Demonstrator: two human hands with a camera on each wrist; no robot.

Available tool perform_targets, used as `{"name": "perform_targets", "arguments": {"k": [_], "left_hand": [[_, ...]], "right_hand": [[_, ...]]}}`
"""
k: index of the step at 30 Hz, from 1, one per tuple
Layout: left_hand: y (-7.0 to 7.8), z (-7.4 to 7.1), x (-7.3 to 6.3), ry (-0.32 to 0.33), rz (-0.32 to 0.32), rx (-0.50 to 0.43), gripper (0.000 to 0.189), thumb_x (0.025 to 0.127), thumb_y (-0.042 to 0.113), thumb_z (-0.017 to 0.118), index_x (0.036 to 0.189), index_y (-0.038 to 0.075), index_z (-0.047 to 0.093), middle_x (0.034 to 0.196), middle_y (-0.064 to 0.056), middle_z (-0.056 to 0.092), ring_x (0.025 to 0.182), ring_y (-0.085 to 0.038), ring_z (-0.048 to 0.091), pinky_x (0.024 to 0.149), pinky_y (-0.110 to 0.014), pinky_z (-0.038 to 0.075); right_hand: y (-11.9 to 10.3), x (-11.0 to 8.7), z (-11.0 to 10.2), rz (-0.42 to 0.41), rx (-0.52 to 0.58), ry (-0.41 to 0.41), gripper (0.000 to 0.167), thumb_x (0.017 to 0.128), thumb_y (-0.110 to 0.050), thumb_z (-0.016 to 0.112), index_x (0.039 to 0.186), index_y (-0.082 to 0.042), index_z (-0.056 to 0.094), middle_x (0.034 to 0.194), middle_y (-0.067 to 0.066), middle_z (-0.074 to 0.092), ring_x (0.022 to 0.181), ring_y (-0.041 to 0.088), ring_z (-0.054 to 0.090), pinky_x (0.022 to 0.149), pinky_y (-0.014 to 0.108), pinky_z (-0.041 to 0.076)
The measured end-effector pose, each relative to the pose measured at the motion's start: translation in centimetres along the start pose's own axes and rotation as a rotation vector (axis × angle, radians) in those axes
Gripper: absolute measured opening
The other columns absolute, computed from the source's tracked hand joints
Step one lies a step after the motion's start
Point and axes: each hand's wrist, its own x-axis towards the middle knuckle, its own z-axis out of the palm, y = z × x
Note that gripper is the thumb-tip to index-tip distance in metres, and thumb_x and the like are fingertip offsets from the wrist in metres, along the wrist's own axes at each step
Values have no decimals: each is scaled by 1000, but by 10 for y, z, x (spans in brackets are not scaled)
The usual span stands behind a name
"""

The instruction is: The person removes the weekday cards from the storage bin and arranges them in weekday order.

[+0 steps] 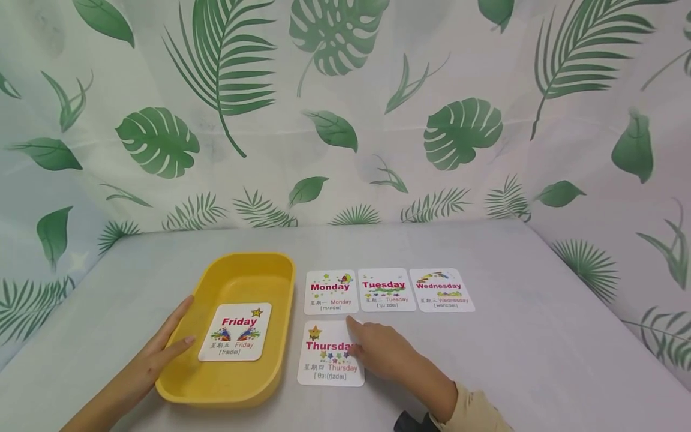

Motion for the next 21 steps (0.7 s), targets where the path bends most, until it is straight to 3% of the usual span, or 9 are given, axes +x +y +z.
{"name": "perform_targets", "arguments": {"k": [21], "left_hand": [[1,0,0,1,-4,6,70,93,27,47,148,26,2,154,-8,-7,139,-36,-9,104,-66,-3]], "right_hand": [[1,0,-1,0,-10,8,53,83,-18,64,132,-7,47,82,4,62,67,13,47,61,29,40]]}}
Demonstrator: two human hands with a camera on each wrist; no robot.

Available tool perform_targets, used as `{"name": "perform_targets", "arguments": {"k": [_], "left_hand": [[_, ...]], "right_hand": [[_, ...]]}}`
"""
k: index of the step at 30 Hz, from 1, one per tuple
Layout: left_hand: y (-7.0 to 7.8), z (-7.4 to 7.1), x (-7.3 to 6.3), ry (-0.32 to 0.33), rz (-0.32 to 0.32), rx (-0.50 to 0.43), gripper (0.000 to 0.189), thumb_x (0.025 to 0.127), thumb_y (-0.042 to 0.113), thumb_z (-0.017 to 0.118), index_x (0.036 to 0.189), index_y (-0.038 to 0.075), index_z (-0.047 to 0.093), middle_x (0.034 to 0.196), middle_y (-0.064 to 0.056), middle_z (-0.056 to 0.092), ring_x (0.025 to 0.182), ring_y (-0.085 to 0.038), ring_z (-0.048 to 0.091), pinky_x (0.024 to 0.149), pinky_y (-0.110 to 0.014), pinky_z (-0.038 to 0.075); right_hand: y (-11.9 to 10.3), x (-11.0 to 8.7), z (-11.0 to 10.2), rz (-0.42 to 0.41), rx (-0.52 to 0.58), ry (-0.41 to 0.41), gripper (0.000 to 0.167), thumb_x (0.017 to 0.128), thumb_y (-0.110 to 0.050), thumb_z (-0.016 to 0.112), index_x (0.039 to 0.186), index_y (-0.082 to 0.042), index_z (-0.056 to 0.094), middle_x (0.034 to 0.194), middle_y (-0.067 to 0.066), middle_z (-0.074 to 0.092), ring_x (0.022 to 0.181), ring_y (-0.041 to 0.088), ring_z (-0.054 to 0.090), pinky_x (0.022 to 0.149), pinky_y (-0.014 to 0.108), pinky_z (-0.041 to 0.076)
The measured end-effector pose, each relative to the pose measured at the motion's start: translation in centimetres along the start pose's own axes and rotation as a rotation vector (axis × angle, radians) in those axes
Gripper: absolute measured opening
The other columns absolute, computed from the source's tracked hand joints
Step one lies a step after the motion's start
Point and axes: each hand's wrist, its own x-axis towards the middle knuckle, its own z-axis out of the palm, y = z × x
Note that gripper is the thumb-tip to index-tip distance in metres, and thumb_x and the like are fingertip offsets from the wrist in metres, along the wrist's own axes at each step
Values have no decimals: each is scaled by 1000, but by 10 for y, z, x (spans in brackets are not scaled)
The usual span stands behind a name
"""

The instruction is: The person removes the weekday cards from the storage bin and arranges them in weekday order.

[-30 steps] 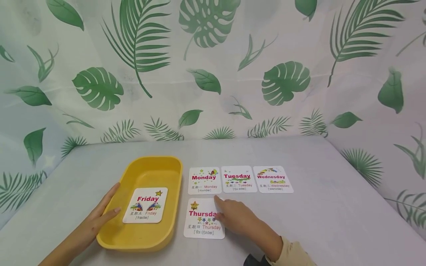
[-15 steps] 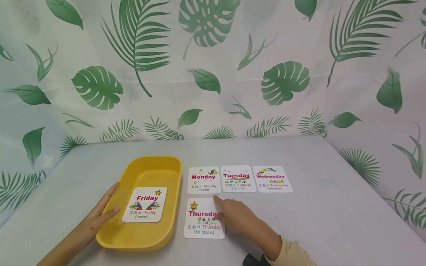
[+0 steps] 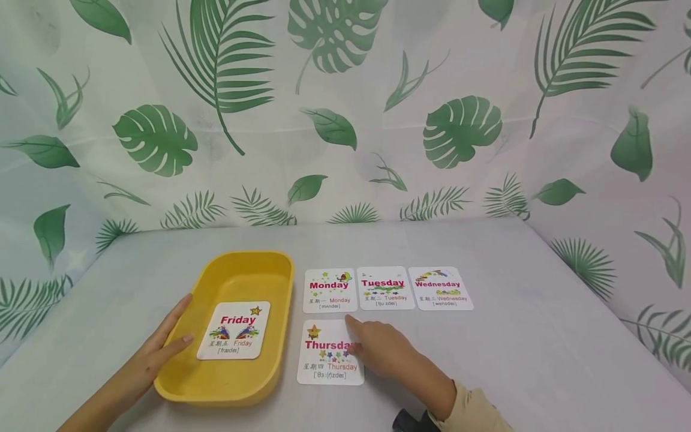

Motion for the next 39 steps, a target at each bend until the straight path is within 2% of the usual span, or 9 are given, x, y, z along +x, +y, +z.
{"name": "perform_targets", "arguments": {"k": [11,17,24,27,30,34,37,39], "left_hand": [[2,0,0,1,-20,-2,71,93,30,47,148,28,2,154,-7,-7,140,-36,-10,104,-66,-4],[1,-1,-1,2,-24,2,71,93,29,47,148,27,2,154,-8,-8,139,-36,-10,104,-66,-3],[0,-1,0,1,-13,0,71,94,26,46,148,26,1,154,-10,-8,139,-37,-10,104,-66,-3],[0,-1,0,0,-9,0,70,94,25,46,148,26,2,154,-10,-8,139,-37,-9,104,-66,-3],[0,-1,1,-6,1,-3,70,94,24,46,148,25,2,154,-11,-8,139,-37,-10,104,-66,-4],[-2,-1,1,-7,8,-3,70,94,25,47,148,25,3,154,-10,-7,139,-37,-10,104,-66,-4],[-2,-1,0,0,13,1,70,93,25,47,148,26,4,155,-8,-6,140,-36,-9,104,-66,-4],[-1,0,0,3,25,2,70,93,26,48,148,27,4,155,-7,-6,140,-35,-9,104,-66,-4]], "right_hand": [[-1,-1,-2,-3,2,-5,53,83,-18,64,132,-7,47,89,7,64,70,13,48,64,31,42],[-2,0,-2,-11,8,-2,52,84,-19,64,132,-8,48,83,6,63,68,14,48,62,30,40],[0,0,0,-17,18,1,45,82,-17,65,126,-13,54,95,9,67,69,14,49,58,28,38],[1,0,1,-24,19,6,43,82,-16,65,124,-14,56,94,9,67,69,15,48,57,28,37],[0,0,0,-36,17,14,44,82,-16,65,125,-15,55,84,5,65,66,13,47,56,26,36],[-8,6,-7,-91,-9,87,45,86,-19,62,129,-16,51,68,-6,53,60,8,44,54,22,36],[-22,15,-16,-169,-51,175,46,87,-25,61,131,-15,49,68,-7,48,61,7,42,54,20,36],[-34,22,-21,-215,-83,220,48,86,-29,62,131,-15,50,74,-5,49,65,8,42,56,20,38]]}}
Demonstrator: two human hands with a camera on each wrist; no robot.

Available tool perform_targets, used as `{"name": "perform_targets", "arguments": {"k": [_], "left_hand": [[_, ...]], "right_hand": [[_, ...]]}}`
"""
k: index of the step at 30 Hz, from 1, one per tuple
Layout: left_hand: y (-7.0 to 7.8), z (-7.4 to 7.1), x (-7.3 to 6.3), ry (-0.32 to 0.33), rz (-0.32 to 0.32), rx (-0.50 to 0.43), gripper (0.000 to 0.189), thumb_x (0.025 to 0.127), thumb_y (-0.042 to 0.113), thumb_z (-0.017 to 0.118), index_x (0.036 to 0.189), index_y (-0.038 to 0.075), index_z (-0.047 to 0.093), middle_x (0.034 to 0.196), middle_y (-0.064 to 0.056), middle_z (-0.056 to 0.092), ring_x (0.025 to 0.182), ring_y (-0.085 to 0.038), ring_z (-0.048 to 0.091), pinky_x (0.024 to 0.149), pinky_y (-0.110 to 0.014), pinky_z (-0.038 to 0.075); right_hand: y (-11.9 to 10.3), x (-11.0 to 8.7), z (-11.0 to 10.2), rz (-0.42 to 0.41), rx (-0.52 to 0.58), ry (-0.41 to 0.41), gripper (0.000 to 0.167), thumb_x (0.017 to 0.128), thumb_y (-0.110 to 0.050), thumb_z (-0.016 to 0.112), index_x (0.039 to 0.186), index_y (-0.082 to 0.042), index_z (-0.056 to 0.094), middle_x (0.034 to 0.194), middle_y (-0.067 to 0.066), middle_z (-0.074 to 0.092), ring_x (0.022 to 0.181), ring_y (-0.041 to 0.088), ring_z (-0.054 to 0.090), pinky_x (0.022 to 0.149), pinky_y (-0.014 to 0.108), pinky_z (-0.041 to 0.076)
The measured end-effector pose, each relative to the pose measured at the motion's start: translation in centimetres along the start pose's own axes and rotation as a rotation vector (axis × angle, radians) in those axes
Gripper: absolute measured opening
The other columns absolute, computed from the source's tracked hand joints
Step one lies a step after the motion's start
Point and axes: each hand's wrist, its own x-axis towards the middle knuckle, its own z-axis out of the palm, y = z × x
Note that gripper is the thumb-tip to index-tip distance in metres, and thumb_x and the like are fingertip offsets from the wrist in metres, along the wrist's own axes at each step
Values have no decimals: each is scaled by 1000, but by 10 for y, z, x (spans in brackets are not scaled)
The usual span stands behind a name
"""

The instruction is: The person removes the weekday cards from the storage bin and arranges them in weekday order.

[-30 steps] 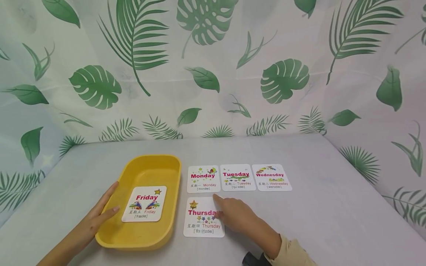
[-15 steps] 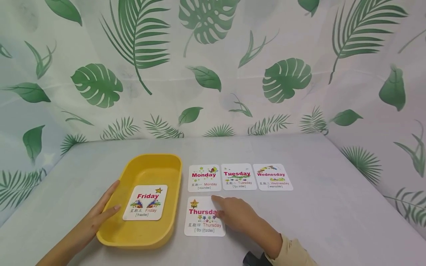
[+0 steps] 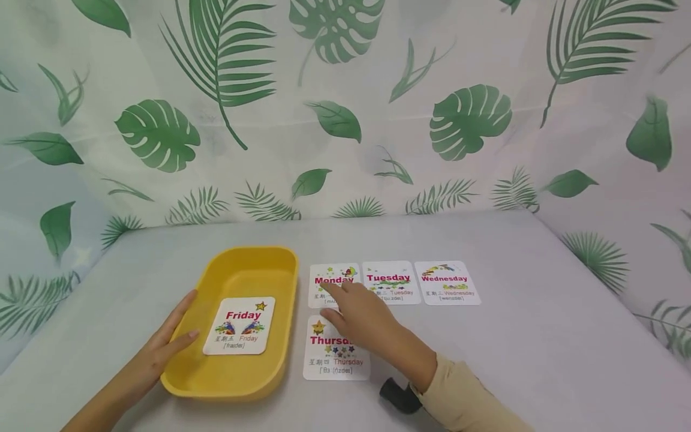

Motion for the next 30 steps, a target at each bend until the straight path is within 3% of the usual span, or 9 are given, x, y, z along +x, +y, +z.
{"name": "perform_targets", "arguments": {"k": [7,10,19,30], "left_hand": [[3,3,2,5,24,4,69,93,27,48,148,28,6,155,-6,-3,140,-33,-8,105,-65,-3],[3,3,4,9,18,3,69,93,27,48,148,28,6,155,-6,-3,141,-33,-7,106,-64,-3],[2,1,3,17,20,-3,68,93,23,47,148,26,7,155,-9,-3,140,-36,-7,105,-66,-3],[1,0,1,24,-1,16,68,93,25,47,147,28,6,155,-9,-3,140,-36,-6,104,-66,-2]], "right_hand": [[-34,37,-7,-131,-48,71,52,85,-36,62,130,-13,50,97,5,54,82,16,45,69,24,43],[-46,52,-5,-162,-68,60,53,85,-36,62,130,-12,50,106,9,55,93,20,49,78,30,45],[-75,84,14,-96,-57,-237,70,86,-43,57,143,-12,29,136,11,44,118,23,49,97,36,44],[-93,89,38,-101,-173,-348,80,81,-52,59,143,-12,30,136,7,47,120,21,49,102,36,39]]}}
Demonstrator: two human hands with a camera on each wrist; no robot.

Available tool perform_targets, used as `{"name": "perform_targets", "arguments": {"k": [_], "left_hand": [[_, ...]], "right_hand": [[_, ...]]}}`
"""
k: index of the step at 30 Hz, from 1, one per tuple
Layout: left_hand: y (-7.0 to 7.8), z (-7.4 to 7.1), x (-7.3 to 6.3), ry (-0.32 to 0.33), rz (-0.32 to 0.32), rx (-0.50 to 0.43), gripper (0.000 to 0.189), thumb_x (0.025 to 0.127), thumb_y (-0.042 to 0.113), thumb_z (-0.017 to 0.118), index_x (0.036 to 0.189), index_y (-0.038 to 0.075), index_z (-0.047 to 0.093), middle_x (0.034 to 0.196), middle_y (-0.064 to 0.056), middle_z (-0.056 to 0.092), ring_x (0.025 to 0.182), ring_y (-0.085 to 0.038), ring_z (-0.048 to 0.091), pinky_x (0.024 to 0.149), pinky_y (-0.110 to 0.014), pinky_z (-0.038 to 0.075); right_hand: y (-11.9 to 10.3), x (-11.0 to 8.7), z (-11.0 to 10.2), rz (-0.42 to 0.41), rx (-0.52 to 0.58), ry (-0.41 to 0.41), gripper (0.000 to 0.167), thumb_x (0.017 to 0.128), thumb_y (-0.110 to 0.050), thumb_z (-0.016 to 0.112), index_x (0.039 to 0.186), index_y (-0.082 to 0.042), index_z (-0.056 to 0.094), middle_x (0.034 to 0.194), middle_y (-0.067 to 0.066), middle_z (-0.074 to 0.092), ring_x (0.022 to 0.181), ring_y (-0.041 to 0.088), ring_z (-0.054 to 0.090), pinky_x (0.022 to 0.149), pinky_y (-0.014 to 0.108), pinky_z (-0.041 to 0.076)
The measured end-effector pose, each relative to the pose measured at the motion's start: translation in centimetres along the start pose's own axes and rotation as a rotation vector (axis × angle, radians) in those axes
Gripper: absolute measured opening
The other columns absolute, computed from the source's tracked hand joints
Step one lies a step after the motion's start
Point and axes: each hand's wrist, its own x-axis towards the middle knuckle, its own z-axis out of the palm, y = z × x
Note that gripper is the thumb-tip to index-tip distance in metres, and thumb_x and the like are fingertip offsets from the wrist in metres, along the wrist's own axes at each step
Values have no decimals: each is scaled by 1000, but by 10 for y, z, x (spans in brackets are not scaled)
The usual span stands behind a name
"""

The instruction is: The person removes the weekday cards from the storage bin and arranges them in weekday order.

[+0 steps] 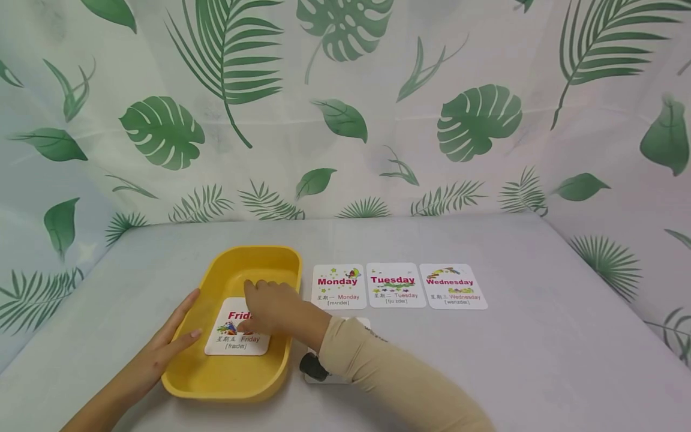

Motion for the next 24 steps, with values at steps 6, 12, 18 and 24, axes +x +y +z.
{"name": "perform_targets", "arguments": {"k": [6,12,18,24], "left_hand": [[-1,-1,2,4,2,10,68,93,25,48,147,28,7,155,-10,-3,140,-37,-7,104,-66,-1],[-1,0,-1,5,-7,5,68,93,28,48,147,30,7,155,-8,-2,140,-36,-6,104,-66,-1],[0,1,-2,0,-5,-7,68,93,28,48,147,30,7,155,-7,-2,140,-35,-6,104,-66,-2],[0,0,-1,-1,-8,-7,68,93,27,47,147,30,7,155,-8,-3,140,-36,-7,104,-66,-2]], "right_hand": [[-2,2,5,27,-82,-26,81,80,-56,57,143,-14,29,136,4,48,123,19,46,105,38,35],[-3,2,12,42,-193,-56,87,77,-61,58,144,-16,28,138,3,45,126,19,43,106,37,32],[-5,2,14,45,-241,-48,83,77,-59,59,143,-21,28,135,2,46,121,19,45,104,36,33],[-6,0,14,45,-233,-10,78,78,-55,61,142,-22,30,131,2,48,118,20,46,102,35,34]]}}
